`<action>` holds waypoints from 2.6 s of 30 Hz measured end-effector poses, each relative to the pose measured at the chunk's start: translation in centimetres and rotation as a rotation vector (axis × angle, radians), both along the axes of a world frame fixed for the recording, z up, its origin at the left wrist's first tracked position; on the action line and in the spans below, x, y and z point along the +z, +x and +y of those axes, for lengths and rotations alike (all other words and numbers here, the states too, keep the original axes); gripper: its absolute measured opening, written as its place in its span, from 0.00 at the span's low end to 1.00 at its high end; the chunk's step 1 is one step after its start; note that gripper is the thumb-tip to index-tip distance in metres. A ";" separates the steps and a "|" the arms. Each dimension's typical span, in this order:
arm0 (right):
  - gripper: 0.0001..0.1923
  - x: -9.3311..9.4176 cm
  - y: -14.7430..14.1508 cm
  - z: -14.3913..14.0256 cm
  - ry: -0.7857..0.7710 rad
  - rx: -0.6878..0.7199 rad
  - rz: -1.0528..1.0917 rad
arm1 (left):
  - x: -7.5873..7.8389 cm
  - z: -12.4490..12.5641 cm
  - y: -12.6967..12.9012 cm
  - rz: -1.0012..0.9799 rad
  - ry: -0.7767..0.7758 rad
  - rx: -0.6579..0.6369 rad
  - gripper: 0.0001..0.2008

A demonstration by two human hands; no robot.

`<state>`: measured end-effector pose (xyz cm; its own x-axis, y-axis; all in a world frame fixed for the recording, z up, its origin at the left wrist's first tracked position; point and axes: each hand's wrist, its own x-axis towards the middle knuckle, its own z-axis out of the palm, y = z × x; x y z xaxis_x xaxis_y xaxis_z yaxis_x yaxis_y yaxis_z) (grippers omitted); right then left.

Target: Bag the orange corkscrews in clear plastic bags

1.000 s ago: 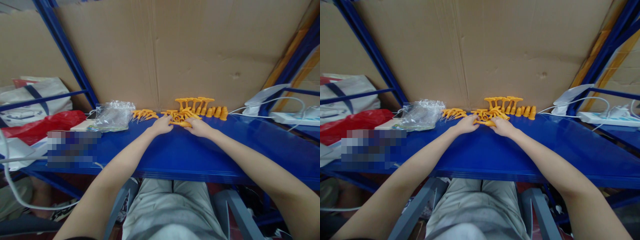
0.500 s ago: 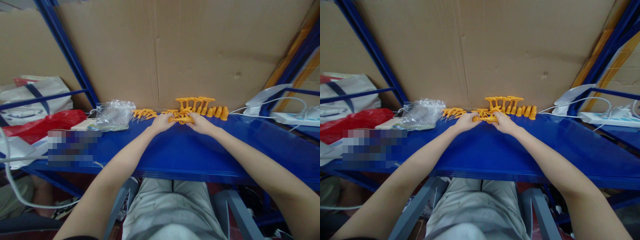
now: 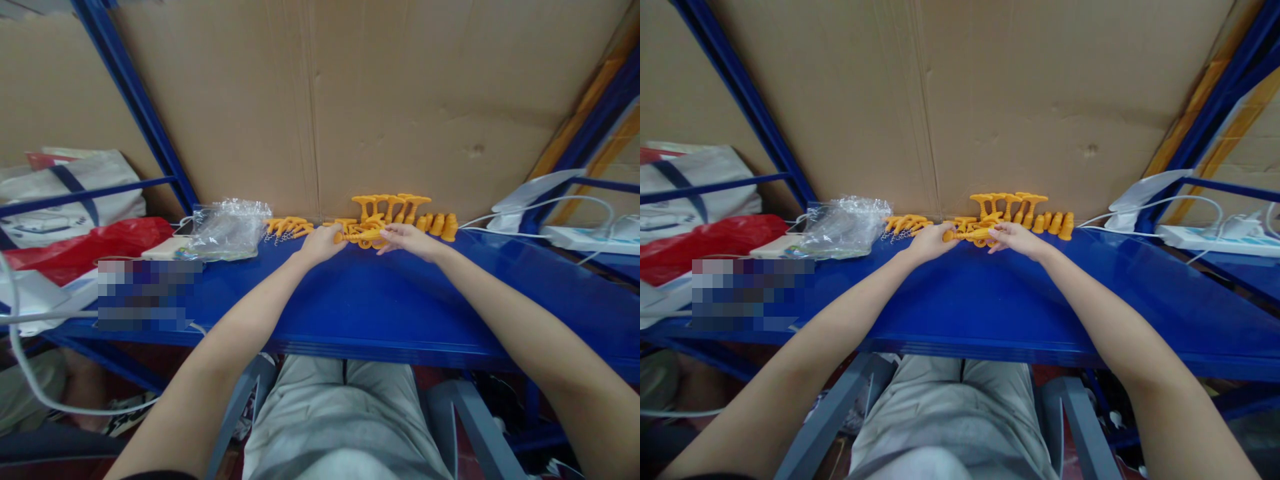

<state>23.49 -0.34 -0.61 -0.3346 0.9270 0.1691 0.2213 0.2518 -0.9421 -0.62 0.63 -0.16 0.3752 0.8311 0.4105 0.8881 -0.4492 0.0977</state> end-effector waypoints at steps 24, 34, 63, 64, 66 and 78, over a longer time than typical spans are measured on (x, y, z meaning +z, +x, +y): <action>0.23 0.5 0.7 -0.3 -0.354 0.095 -0.034 | 0.1 -0.2 0.1 0.005 0.003 0.017 0.16; 0.12 0.1 0.9 -0.3 -0.257 0.088 0.079 | 0.0 0.0 0.1 0.010 -0.012 0.021 0.16; 0.30 -0.3 0.4 0.2 -0.069 -0.033 0.020 | 0.6 -0.7 0.3 -0.017 -0.004 0.078 0.16; 0.29 -0.4 0.4 0.3 -0.049 -0.038 0.020 | 0.5 -0.7 0.3 -0.021 -0.001 0.074 0.16; 0.28 -0.6 0.5 0.6 -0.019 -0.048 0.014 | 0.5 -0.6 0.2 -0.032 0.005 0.058 0.18; 0.23 -0.3 0.3 0.3 0.001 -0.096 0.016 | 0.1 -0.1 0.0 -0.094 0.051 -0.023 0.19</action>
